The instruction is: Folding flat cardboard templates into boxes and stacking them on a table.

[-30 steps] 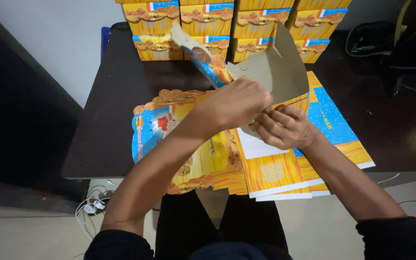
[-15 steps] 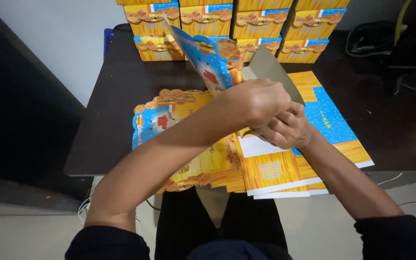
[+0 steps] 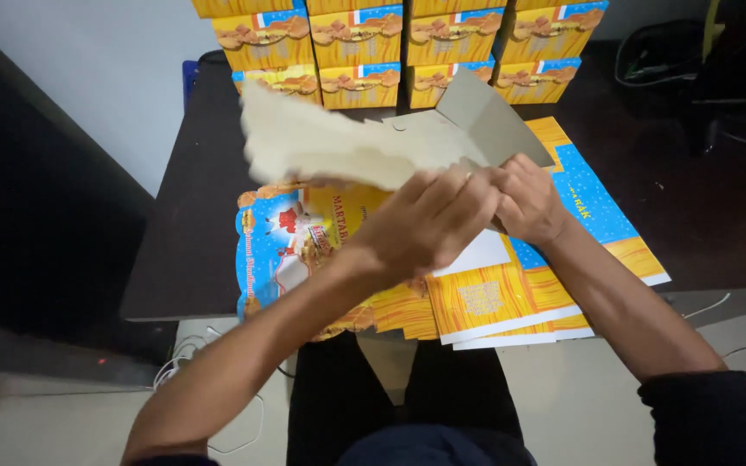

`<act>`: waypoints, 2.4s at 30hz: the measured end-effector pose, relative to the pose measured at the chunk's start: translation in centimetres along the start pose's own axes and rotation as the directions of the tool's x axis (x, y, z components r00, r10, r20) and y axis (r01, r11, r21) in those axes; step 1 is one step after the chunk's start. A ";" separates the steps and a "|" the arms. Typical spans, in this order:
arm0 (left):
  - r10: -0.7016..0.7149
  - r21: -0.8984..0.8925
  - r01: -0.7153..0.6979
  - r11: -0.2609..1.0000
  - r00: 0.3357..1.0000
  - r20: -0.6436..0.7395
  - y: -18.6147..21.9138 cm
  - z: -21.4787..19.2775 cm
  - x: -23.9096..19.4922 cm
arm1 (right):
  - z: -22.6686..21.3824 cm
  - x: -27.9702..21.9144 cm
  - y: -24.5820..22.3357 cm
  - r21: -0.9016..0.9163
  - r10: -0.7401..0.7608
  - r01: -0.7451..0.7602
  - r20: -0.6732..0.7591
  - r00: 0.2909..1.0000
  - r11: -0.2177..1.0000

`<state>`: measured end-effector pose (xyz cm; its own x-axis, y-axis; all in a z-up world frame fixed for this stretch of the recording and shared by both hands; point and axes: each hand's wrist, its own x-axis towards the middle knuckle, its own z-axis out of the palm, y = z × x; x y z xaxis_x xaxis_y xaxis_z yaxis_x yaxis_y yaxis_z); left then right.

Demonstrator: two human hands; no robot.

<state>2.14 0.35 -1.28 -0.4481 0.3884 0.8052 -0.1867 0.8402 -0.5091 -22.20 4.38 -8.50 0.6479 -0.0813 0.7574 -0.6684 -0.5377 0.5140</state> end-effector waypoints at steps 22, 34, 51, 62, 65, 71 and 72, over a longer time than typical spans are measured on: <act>-0.825 -0.196 0.925 0.326 0.380 0.418 5.5 -3.7 -6.3 | -0.6 1.8 -0.5 0.079 0.151 -0.148 -0.036 0.988 0.986; -0.706 0.058 0.844 0.534 0.407 0.580 0.5 -2.5 -4.8 | -0.5 1.9 -0.6 0.156 0.165 -0.165 0.015 0.986 0.974; -0.389 0.150 0.370 0.917 0.911 0.133 2.4 -1.5 1.0 | -0.5 1.9 -1.3 0.404 0.385 -0.395 0.109 0.916 0.825; -0.196 0.197 0.153 0.969 0.955 0.224 1.1 -1.8 0.5 | 0.0 0.5 -1.1 0.515 0.450 -0.480 0.193 0.872 0.710; 0.040 0.193 -0.093 0.977 0.964 0.262 0.0 0.2 -1.4 | 0.3 0.1 -0.8 0.539 0.394 -0.419 0.168 0.903 0.730; 0.204 0.147 -0.245 0.958 0.946 0.250 -1.7 0.8 -3.0 | 0.2 3.1 -0.7 0.417 0.282 -0.366 0.250 0.926 0.832; 0.209 0.082 -0.228 0.970 0.958 0.196 -1.7 0.7 -3.4 | 0.3 3.5 -0.5 0.382 0.222 -0.315 0.266 0.938 0.869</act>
<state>3.35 -2.69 -3.40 -0.6400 0.4733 0.6053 -0.1507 0.6951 -0.7029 -19.46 4.13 -6.26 0.5563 -0.4194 0.7174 -0.6450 -0.7622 0.0546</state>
